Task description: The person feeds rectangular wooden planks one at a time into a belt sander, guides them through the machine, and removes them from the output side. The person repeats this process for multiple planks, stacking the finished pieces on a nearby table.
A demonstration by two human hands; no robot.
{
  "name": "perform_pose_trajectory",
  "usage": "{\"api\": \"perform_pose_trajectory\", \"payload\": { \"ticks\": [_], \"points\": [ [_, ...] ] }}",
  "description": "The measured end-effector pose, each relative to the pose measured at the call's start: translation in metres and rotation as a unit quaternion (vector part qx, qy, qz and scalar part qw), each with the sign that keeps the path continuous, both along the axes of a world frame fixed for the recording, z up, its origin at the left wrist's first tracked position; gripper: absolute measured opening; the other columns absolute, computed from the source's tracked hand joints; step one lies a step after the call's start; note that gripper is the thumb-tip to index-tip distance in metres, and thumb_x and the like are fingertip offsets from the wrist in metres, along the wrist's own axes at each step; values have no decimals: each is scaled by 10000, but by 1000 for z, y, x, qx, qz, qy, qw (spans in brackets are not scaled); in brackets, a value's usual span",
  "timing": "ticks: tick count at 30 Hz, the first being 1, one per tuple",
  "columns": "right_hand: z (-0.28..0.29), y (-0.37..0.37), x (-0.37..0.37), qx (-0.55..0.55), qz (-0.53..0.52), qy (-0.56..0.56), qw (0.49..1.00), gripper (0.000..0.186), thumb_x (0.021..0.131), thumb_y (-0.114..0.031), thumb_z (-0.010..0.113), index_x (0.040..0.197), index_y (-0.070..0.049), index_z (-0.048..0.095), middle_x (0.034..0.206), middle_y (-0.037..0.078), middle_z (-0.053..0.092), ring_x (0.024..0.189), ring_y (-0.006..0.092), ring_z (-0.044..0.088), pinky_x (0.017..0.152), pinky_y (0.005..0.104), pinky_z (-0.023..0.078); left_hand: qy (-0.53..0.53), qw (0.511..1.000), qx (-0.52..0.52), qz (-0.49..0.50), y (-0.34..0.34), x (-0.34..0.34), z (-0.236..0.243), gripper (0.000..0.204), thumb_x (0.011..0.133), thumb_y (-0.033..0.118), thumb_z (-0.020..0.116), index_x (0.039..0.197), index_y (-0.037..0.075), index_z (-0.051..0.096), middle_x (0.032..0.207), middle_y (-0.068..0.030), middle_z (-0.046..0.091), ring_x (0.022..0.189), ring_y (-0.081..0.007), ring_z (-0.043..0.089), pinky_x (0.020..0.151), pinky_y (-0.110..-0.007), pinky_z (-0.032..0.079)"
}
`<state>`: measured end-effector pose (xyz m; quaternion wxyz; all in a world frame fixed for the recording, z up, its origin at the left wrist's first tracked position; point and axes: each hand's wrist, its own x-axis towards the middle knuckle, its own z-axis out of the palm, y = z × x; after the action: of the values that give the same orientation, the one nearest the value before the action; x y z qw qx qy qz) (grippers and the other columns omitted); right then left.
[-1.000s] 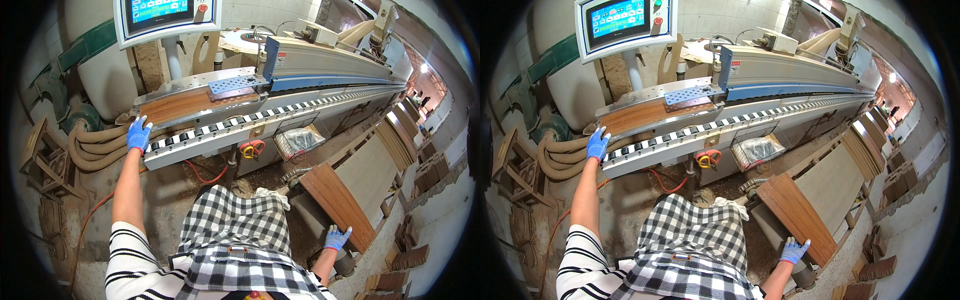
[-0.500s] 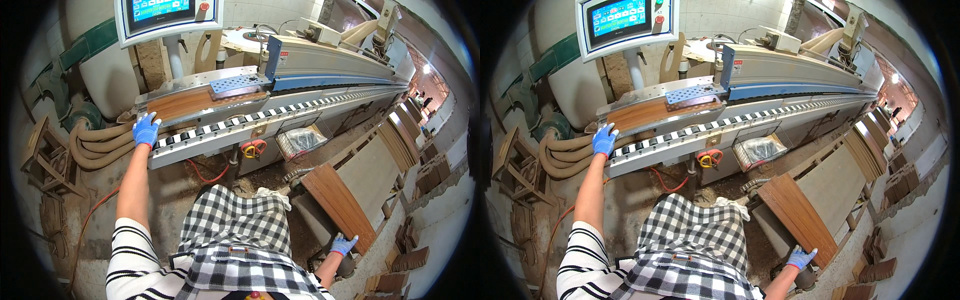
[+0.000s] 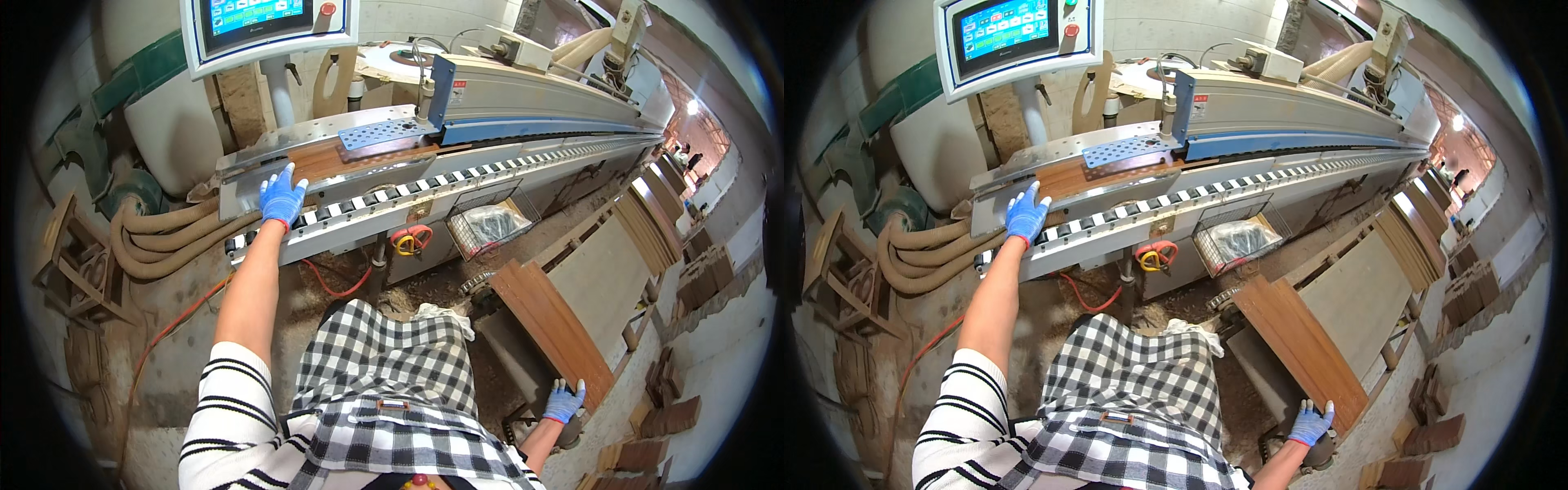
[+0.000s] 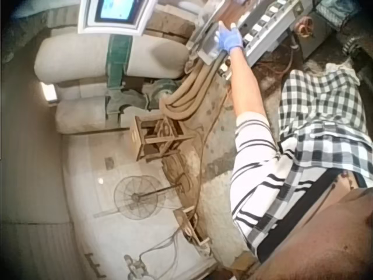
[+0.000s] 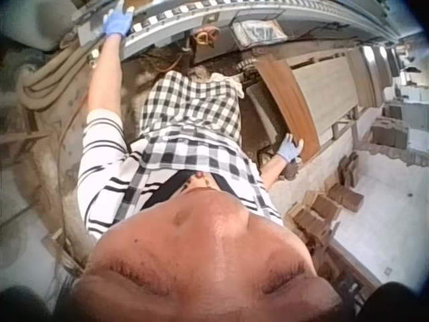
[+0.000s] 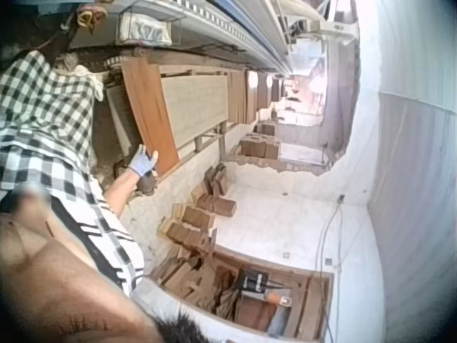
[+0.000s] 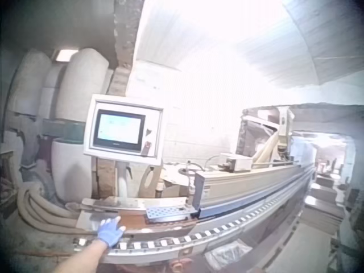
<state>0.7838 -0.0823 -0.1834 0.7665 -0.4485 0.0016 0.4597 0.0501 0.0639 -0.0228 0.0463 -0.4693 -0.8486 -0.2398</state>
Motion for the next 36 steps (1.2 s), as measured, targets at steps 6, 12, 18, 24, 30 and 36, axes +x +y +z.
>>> {"api": "perform_pose_trajectory", "payload": {
  "ticks": [6, 12, 18, 24, 30, 36],
  "points": [
    [35, 26, -67, 93, 120, 17, 988, 222, 831, -306, 636, 892, -93, 634, 793, 71, 654, 660, 225, 574, 689, 387, 485, -98, 990, 49, -83, -21, 17, 13, 536, 872, 377, 568, 1348, 159, 452, 1276, -200, 531, 1221, -348, 459, 1026, -407, 361],
    [84, 87, -199, 150, 311, 43, 937, 293, 847, -256, 627, 1085, -93, 578, 902, 89, 656, 682, 240, 611, 736, 444, 509, -12, 964, 133, -230, -71, 36, 9, 625, 842, 387, 622, 1366, 110, 423, 1383, -185, 423, 1286, -353, 383, 1068, -415, 313],
    [108, 127, -325, 116, 462, 91, 875, 314, 851, -215, 635, 1119, -73, 552, 1009, 134, 629, 840, 287, 623, 831, 482, 509, 181, 949, 7, -257, -126, 46, 28, 662, 819, 506, 583, 1366, 160, 441, 1433, -159, 363, 1335, -369, 292, 1111, -468, 201],
    [125, 138, -409, 136, 569, 245, 773, 415, 890, -177, 606, 1210, 31, 442, 1240, 225, 501, 1177, 418, 484, 1019, 534, 413, 196, 974, -19, -114, -137, -18, -3, 627, 831, 509, 564, 1346, 165, 466, 1408, -162, 402, 1316, -362, 337, 1113, -456, 205],
    [124, 138, -389, 202, 602, 82, 768, 551, 902, -201, 571, 1360, 20, 361, 1307, 212, 486, 1140, 325, 539, 1002, 446, 441, 103, 990, -90, -34, -129, -44, 10, 646, 833, 541, 550, 1358, 174, 460, 1444, -158, 362, 1341, -337, 313, 1119, -434, 202],
    [75, 166, -277, 99, 381, -634, 666, 396, 864, -199, 600, 1218, -26, 557, 1136, 130, 629, 1038, 240, 602, 910, 352, 471, 60, 986, -148, 45, -95, -48, 23, 679, 841, 599, 502, 1393, 213, 413, 1482, -128, 306, 1364, -306, 280, 1114, -429, 217]
  ]
}}
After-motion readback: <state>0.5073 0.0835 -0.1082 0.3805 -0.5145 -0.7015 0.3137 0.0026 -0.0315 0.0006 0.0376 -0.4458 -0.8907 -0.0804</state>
